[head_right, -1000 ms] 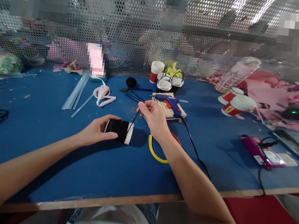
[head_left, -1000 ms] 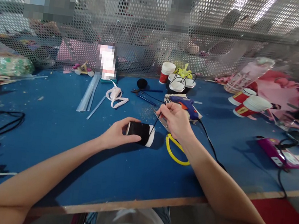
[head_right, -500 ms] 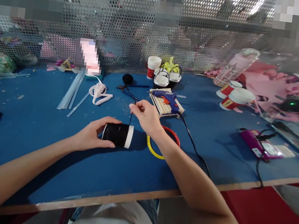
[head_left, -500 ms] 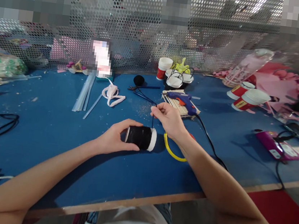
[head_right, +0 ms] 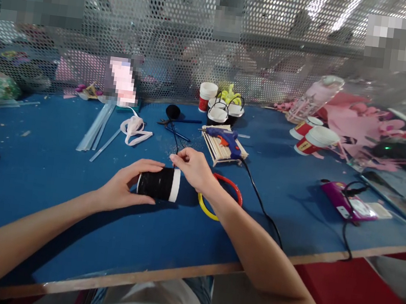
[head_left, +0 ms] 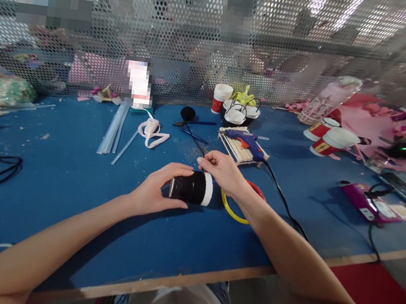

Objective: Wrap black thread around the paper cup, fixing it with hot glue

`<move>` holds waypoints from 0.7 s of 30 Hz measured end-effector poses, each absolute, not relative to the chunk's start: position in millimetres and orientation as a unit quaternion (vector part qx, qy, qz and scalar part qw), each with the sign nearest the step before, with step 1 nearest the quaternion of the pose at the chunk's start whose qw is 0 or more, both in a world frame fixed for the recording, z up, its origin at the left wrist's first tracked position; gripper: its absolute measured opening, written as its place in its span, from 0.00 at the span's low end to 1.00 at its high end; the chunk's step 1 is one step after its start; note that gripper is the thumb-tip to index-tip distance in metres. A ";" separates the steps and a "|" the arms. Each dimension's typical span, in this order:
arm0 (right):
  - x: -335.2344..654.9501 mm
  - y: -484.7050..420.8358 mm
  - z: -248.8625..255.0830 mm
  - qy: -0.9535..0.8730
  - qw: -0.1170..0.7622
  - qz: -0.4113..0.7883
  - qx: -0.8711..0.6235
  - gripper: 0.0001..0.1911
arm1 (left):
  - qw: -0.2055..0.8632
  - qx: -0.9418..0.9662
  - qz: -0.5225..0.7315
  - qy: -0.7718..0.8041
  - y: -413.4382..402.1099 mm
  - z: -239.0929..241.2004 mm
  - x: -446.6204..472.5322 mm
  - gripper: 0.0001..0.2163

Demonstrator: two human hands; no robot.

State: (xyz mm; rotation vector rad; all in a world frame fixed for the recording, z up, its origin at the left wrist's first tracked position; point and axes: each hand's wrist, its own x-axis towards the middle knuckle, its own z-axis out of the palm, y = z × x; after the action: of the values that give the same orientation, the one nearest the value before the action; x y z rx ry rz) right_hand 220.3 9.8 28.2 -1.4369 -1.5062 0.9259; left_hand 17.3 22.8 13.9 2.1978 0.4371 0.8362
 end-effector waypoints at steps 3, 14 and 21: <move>220.5 10.0 27.6 -0.596 0.409 0.376 -0.580 0.13 | 0.346 0.861 0.337 0.160 23.6 12.1 17.3 0.27; 226.8 15.1 28.3 -0.603 0.419 0.326 -0.596 0.16 | 0.335 0.841 0.391 0.166 25.1 10.6 18.3 0.27; 225.8 6.2 40.9 -0.562 0.419 0.486 -0.521 0.19 | 0.410 0.776 0.408 0.253 34.0 -2.1 18.7 0.26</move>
State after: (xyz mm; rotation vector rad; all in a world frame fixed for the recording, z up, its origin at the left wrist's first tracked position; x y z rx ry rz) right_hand 225.8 6.2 40.9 -1.3059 -1.4101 1.2193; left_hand 18.7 34.0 -2.1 1.9536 0.6376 1.0269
